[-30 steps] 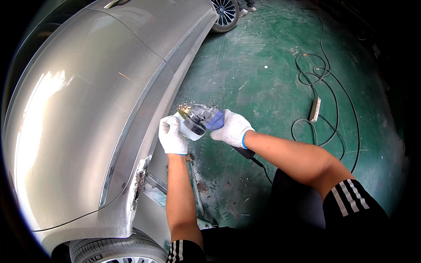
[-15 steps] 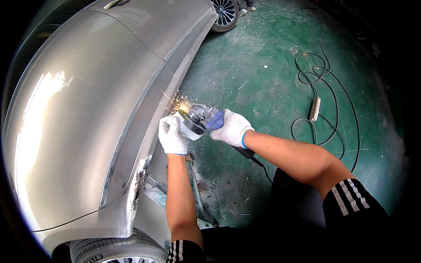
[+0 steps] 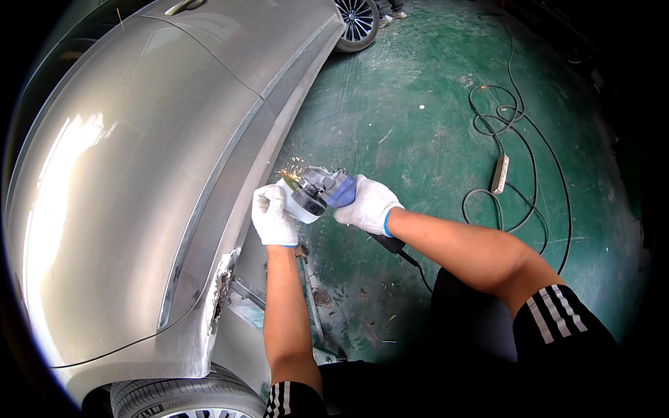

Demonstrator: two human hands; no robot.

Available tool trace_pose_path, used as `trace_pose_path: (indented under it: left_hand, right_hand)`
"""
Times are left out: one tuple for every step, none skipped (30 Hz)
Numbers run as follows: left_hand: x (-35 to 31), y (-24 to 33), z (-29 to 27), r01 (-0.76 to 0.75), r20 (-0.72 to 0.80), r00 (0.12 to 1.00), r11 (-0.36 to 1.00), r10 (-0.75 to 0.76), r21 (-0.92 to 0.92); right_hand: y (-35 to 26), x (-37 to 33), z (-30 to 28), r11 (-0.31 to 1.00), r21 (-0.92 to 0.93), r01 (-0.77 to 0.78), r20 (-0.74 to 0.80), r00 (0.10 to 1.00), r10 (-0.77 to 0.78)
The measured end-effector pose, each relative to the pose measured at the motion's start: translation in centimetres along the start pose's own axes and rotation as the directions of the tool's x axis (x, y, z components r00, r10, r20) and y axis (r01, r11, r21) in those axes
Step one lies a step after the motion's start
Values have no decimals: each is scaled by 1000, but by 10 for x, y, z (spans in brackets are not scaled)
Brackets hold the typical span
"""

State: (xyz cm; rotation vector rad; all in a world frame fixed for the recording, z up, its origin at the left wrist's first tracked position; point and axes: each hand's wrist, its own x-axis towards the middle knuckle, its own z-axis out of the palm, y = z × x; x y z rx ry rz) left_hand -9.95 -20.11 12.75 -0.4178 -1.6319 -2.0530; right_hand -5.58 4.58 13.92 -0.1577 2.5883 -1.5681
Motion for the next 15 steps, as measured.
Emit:
trace_pose_path:
  left_hand:
    - [0,1,1,-2,1,1000,1000,2,-8]
    - [0,3,2,-4,3,1000,1000,4,-17]
    - [1,4,3,-1,1,1000,1000,2,-30]
    - [2,6,4,1,-1,1000,999,-1,-42]
    - [2,8,4,4,-3,1000,999,-4,-54]
    - [3,9,4,-7,-7,1000,999,7,-53]
    - [3,10,4,-18,-10,1000,998,17,-53]
    - [3,12,5,-29,-13,1000,998,28,-54]
    - [3,13,7,-25,-18,1000,998,24,-60]
    - [3,15,9,-22,-23,1000,998,20,-66]
    - [3,16,10,-18,-29,999,997,16,-72]
    - [3,16,9,-27,-26,999,997,25,-77]
    - [3,15,9,-36,-24,999,996,34,-83]
    - [4,15,8,-45,-21,999,995,43,-88]
    - [4,15,7,-45,-22,999,995,43,-87]
  right_hand:
    - [0,0,0,1000,-4,1,2,1000,0]
    - [-1,0,-1,1000,-9,0,3,1000,0]
    - [0,0,-1,1000,-9,-2,5,1000,2]
    - [0,-1,-1,1000,-9,-4,7,1000,4]
    - [-1,-1,-1,1000,-8,-6,11,1000,6]
    - [0,0,-1,1000,-10,-8,14,1000,9]
    - [1,0,-1,1000,-13,-11,16,1000,11]
    - [1,1,0,1000,-16,-14,18,1000,14]
    - [1,0,-1,1000,-17,-14,18,1000,14]
    - [1,0,-1,1000,-18,-13,18,1000,14]
    - [1,0,-1,1000,-19,-12,18,1000,13]
    - [0,0,-1,1000,-20,-14,21,1000,14]
    - [0,0,-1,1000,-22,-16,24,1000,16]
    - [0,-1,-1,1000,-22,-17,27,999,18]
    - [0,-1,-1,1000,-22,-17,27,999,18]
